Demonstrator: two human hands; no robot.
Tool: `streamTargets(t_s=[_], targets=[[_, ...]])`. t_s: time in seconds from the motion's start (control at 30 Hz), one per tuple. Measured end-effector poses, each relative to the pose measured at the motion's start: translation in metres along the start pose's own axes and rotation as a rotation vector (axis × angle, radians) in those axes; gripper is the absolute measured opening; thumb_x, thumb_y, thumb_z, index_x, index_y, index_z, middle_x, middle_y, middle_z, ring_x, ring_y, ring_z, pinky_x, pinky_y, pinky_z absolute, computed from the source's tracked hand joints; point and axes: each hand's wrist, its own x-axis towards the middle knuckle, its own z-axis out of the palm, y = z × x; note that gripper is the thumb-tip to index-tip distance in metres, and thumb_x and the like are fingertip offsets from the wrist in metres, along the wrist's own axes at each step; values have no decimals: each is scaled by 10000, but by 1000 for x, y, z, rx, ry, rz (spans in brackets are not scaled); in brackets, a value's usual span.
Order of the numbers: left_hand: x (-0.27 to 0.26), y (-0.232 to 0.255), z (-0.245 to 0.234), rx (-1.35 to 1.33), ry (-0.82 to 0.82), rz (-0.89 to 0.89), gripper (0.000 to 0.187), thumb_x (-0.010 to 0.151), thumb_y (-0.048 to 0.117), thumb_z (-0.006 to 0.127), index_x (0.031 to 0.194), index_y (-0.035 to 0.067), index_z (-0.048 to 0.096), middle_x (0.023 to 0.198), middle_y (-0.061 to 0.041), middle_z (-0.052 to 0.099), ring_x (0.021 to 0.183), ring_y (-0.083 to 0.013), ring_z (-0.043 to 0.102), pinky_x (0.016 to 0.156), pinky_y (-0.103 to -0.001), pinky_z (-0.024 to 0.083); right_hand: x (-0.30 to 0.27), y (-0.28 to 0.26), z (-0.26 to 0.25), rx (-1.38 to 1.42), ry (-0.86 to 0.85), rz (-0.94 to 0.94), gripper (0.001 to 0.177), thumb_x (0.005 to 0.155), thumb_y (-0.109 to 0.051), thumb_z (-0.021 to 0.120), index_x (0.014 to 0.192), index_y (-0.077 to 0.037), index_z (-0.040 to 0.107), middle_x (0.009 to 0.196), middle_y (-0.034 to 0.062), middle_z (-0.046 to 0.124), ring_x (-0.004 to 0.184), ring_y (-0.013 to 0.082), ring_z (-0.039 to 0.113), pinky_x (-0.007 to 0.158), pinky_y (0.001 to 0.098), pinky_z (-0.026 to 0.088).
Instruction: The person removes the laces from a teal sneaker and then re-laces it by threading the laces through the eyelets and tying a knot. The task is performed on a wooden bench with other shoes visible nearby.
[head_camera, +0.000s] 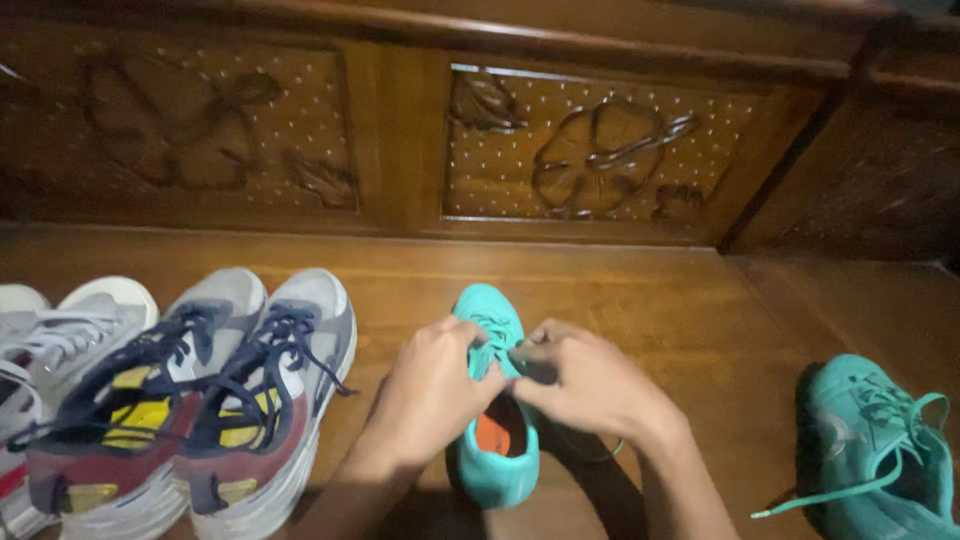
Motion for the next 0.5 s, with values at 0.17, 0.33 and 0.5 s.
streamTargets(t_s=[0.17,0.33,0.5], targets=[[6,-2,19,148,13,65,248,759,113,707,978,-4,705,1051,-222,670,877,-448,672,785,-517,528,-1,-17,7,-44,34,18,464,713,-312,782,1056,-2,764,1084,236,685,1009,405,669,894,444,530],[20,-18,38,222,90,220,152,700,19,662,841,-26,699,978,-246,649,936,-449,660,824,-523,529,3,-25,25,-102,205,78,360,753,-215,726,1029,14,691,960,240,701,872,454,677,790,531,535],[31,-32,42,213,41,188,164,698,-35,630,847,-24,698,993,-253,651,933,-463,647,830,-537,517,13,-15,45,-167,268,-35,272,773,-144,704,1024,-44,736,853,256,689,742,451,678,686,533,552]])
